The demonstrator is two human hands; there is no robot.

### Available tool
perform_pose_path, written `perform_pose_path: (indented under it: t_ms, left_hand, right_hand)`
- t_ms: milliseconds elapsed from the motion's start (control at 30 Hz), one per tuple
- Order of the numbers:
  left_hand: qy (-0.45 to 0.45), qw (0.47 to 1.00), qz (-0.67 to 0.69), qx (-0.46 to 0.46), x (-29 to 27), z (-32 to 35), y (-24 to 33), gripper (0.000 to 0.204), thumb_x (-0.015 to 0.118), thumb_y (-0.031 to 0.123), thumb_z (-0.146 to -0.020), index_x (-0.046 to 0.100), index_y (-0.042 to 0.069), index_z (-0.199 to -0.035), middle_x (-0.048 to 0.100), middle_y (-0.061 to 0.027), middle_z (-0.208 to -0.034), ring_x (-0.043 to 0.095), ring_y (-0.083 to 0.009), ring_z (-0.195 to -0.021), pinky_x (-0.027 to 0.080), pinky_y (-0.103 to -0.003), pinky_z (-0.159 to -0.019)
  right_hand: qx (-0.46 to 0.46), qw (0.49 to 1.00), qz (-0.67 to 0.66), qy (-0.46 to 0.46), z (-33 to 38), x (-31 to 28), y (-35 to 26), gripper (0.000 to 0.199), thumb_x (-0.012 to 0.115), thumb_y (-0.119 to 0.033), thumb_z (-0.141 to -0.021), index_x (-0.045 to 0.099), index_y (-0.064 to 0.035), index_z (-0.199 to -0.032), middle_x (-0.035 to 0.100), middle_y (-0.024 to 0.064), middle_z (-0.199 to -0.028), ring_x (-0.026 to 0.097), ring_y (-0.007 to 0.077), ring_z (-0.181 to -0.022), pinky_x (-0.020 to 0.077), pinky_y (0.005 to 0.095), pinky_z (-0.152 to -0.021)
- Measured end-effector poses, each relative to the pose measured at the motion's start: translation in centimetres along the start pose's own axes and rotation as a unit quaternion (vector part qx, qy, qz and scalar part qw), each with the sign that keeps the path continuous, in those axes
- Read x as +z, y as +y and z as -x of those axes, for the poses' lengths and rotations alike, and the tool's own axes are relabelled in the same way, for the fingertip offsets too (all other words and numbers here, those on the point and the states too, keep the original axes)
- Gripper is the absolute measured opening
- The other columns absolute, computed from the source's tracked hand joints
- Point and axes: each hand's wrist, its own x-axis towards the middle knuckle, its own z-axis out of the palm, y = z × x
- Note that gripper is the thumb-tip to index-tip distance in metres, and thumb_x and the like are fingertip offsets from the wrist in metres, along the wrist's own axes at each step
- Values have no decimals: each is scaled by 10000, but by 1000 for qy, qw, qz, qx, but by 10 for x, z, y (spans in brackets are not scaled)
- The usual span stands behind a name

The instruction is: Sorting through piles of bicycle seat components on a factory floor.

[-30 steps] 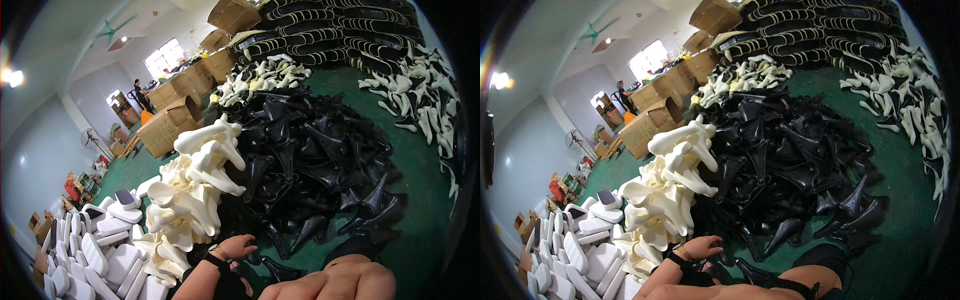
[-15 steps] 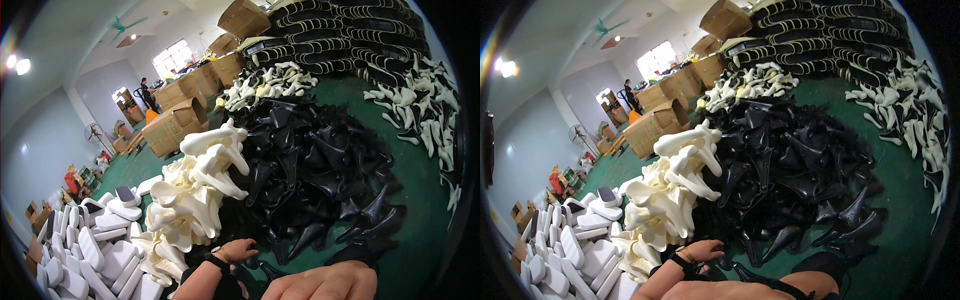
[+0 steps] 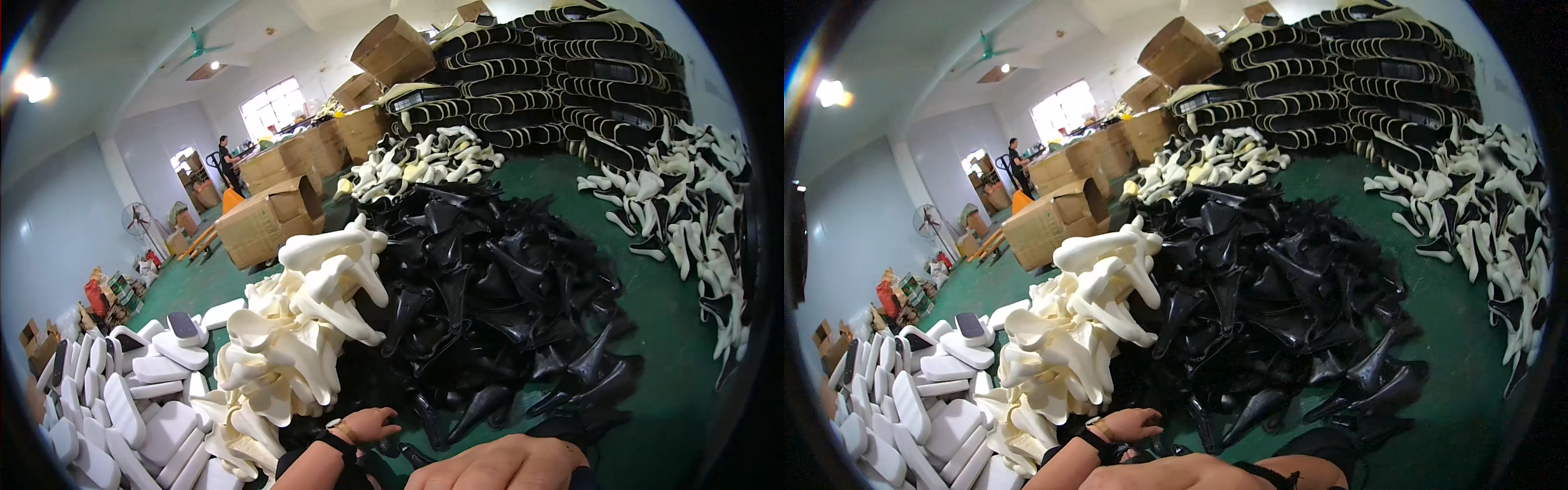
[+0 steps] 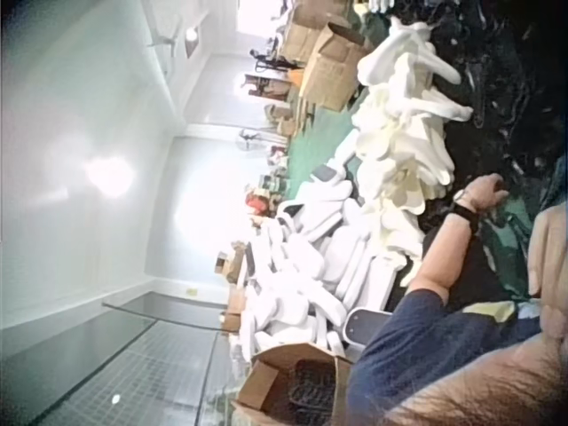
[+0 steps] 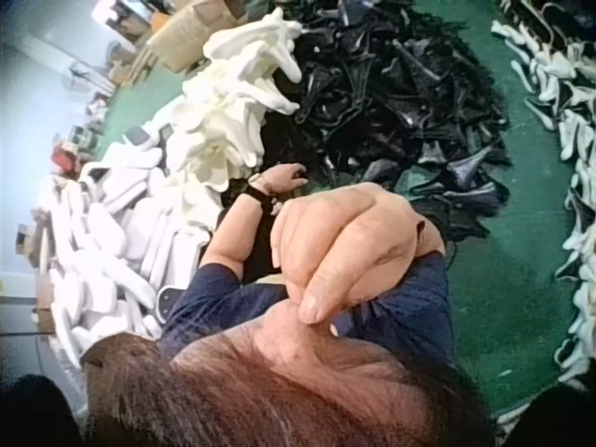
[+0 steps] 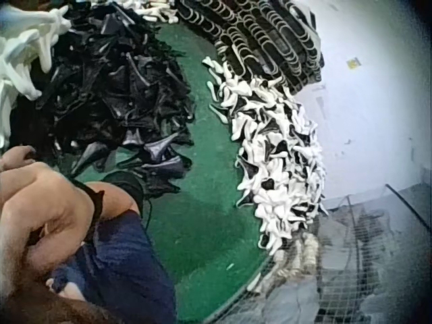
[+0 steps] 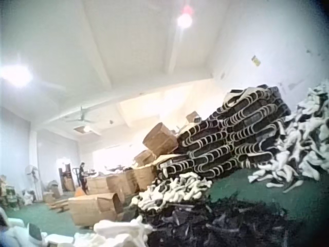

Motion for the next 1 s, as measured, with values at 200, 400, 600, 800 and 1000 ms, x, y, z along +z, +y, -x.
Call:
perform_pose_path:
  t_ms: [200,400,600,800,1000]
  left_hand:
    - [-4,1000,6,-11,-7,4,3,564,580,465,-885,545,39,-1252,657,-192,-1085,623,-347,-1022,490,-396,-888]
    - [-8,1000,7,-3,-2,-1,-5,573,578,464,-887,529,43,-1271,648,-189,-1113,613,-347,-1043,482,-400,-902]
    - [-11,1000,-5,-20,-5,4,0,565,569,459,-892,526,47,-1276,631,-196,-1146,601,-352,-1061,474,-403,-914]
    - [-21,1000,3,9,-6,4,-1,568,559,454,-911,518,14,-1268,618,-243,-1131,591,-387,-1058,469,-410,-910]
    - [6,1000,-11,7,0,8,-6,567,550,467,-902,522,38,-1272,635,-207,-1120,603,-368,-1039,474,-414,-904]
  right_hand:
    - [56,997,-60,2,9,2,2,148,718,-4,-800,698,37,-940,646,173,-881,621,253,-741,495,322,-658]
    - [153,984,-92,23,8,3,-1,113,690,37,-821,687,53,-933,640,176,-873,636,253,-754,506,316,-639]
    - [116,993,-26,2,8,-2,-8,90,706,45,-801,686,61,-887,645,194,-888,641,261,-719,515,331,-619]
    - [79,996,35,7,4,3,-9,94,715,49,-774,693,75,-861,647,219,-902,656,291,-745,544,334,-664]
    - [72,991,115,-14,1,10,-21,53,687,40,-780,685,80,-815,645,228,-896,657,298,-746,556,343,-654]
